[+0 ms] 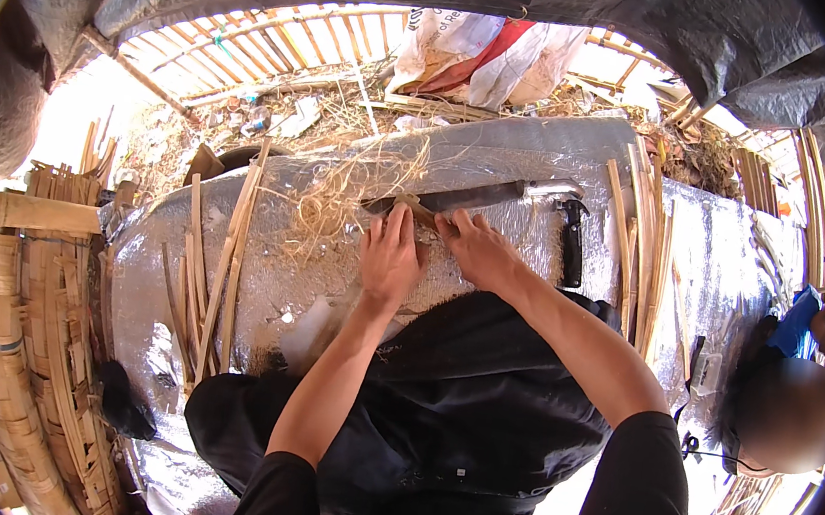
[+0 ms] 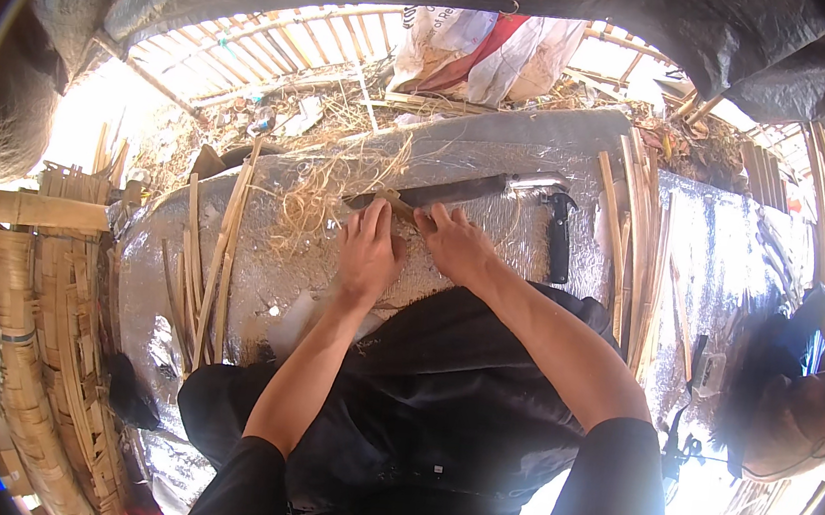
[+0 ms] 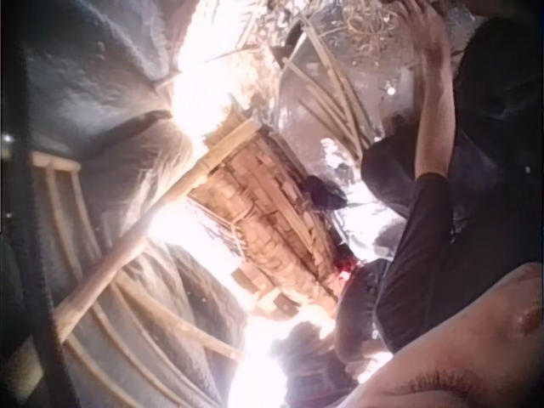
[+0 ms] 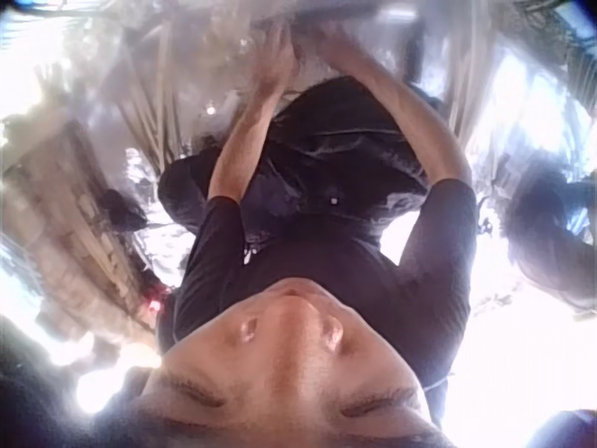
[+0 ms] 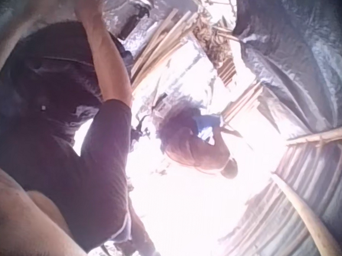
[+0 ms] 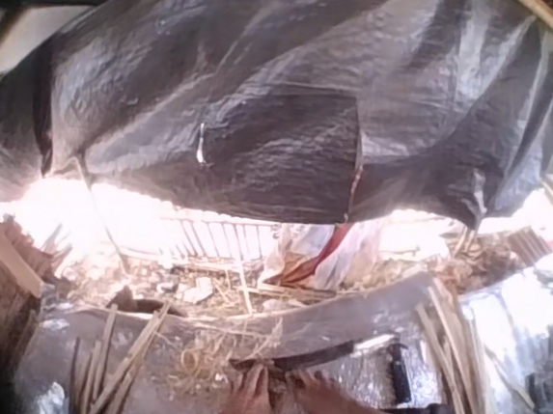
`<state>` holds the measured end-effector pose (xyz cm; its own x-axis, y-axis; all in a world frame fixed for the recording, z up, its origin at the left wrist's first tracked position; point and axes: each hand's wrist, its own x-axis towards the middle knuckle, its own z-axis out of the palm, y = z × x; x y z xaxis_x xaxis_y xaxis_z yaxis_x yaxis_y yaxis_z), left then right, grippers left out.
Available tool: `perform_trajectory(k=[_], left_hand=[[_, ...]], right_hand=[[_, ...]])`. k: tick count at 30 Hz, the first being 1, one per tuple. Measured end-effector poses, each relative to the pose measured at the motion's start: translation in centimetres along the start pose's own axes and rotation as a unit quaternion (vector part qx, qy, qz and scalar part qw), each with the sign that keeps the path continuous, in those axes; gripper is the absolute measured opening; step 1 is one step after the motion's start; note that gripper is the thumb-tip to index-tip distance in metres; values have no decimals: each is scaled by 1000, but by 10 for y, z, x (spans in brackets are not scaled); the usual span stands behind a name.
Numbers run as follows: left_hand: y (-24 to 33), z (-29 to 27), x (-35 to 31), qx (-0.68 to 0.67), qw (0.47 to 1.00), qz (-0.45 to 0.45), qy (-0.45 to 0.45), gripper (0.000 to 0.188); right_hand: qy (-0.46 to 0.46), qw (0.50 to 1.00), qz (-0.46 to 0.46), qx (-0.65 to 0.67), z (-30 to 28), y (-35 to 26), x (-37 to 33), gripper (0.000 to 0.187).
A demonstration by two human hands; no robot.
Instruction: The person uses a small hand tool to shave and thin out bamboo strips resting on a silver-covered surface, moving the tool repeatedly along the length of the wood while holding it with the other hand.
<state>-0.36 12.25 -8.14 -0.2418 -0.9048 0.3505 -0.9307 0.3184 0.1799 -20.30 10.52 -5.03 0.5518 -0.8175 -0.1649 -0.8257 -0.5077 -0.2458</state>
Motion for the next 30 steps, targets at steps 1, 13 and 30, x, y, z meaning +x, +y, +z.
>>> perform_trajectory(k=[1, 13, 30], left_hand=[[4, 1, 0, -20, 999, -32, -11, 64], [45, 21, -15, -91, 995, -38, 13, 58], [27, 28, -6, -10, 998, 39, 40, 38]], right_hand=[[2, 1000, -3, -3, 1, -2, 2, 63], [40, 999, -9, 18, 7, 3, -3, 58], [360, 891, 89, 261, -69, 85, -105, 52]])
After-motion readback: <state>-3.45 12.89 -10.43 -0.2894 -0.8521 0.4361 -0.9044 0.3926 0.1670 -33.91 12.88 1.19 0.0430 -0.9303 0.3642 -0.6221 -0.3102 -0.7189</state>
